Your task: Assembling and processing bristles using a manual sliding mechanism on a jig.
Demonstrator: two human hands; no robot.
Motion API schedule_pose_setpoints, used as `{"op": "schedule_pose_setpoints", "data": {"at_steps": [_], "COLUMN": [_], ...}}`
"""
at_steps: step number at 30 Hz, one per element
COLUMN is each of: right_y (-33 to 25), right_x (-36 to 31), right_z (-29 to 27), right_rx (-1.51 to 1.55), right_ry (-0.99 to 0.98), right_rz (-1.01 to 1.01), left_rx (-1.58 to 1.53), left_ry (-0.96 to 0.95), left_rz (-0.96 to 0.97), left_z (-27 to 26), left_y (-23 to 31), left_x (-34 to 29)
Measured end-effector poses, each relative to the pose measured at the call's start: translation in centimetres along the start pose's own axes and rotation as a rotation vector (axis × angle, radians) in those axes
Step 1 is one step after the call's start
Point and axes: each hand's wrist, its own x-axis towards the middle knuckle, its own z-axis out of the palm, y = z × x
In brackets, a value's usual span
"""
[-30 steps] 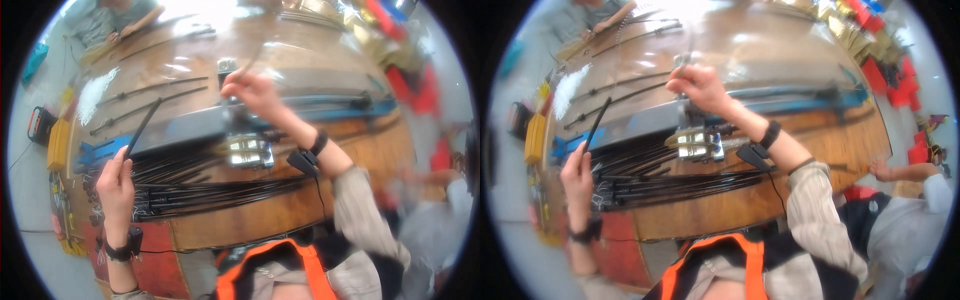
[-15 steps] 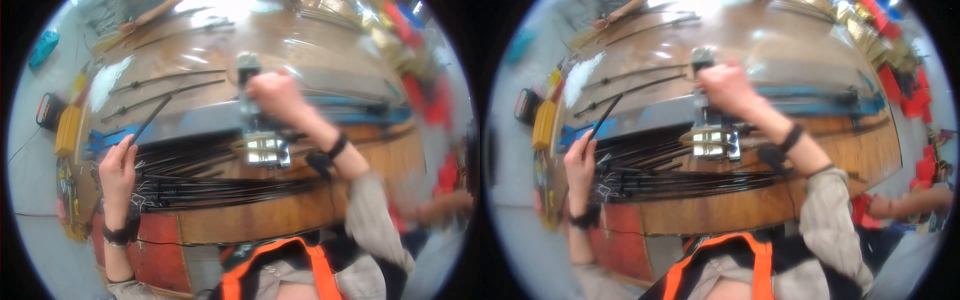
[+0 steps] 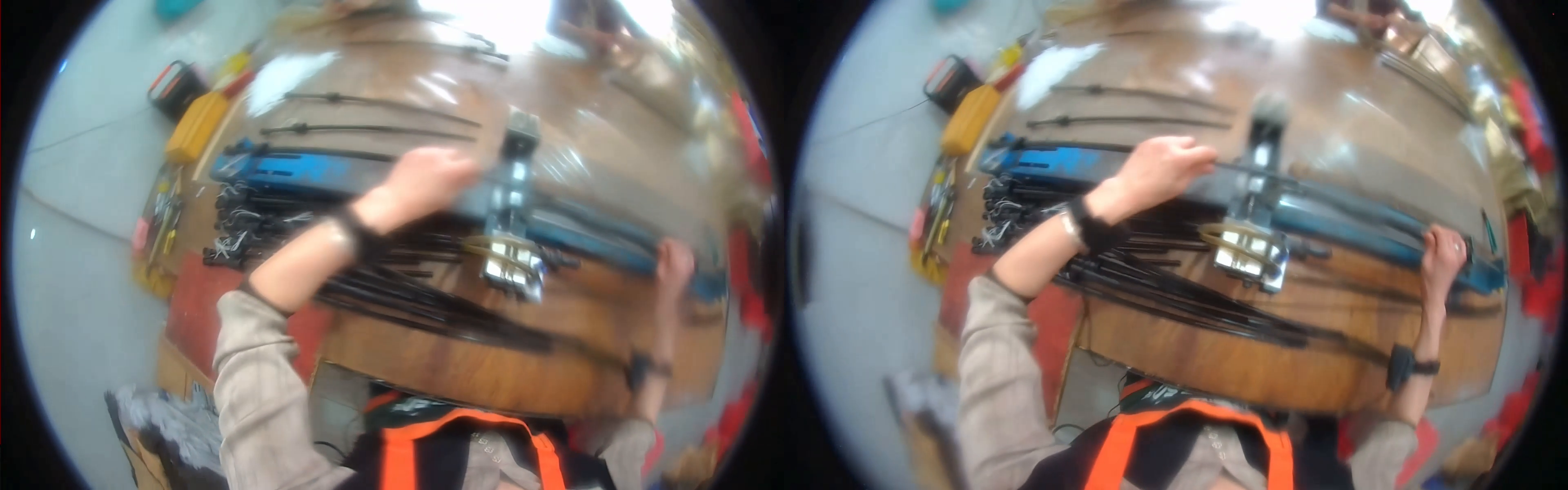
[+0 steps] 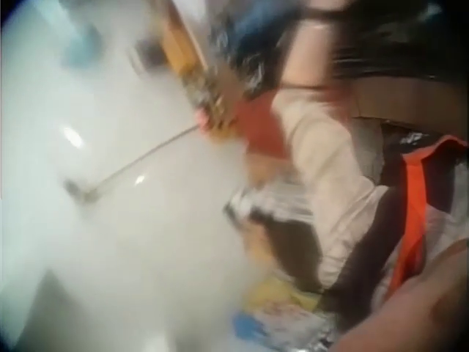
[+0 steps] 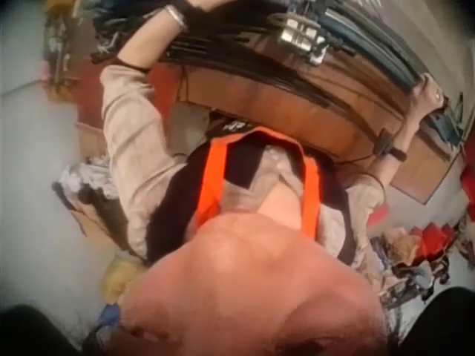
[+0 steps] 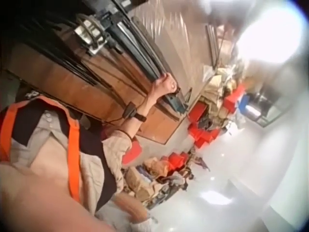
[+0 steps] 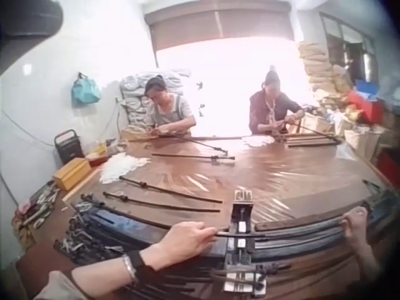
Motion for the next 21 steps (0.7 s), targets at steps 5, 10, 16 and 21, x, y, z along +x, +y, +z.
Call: {"op": "schedule_pose_setpoints", "data": {"at_steps": [5,10,16,21], "right_y": [-2.2,-1.4,-2.4,-11.9], "right_x": [0.6,-0.1,-1.0,0.7], "right_z": [0.7,0.5,-0.1,0.3], "right_rx": [0.042,0.044,0.004,0.075], "right_ry": [-0.063,-0.077,-0.088,0.006], "right_rz": [0.129,0.143,0.131,-0.083], "left_rx": [-0.015,-0.066,-0.148,-0.007], "left_ry": [0.016,0.010,0.127,0.005], "left_rz": [0.005,-0.036,0.029,-0.089], "left_z": [0.5,1.9,2.6,2.3], "left_y": [-0.7,-0.8,-0.5,-0.3], "left_x": [-0.1,-0.7,-0.4,-0.5]}}
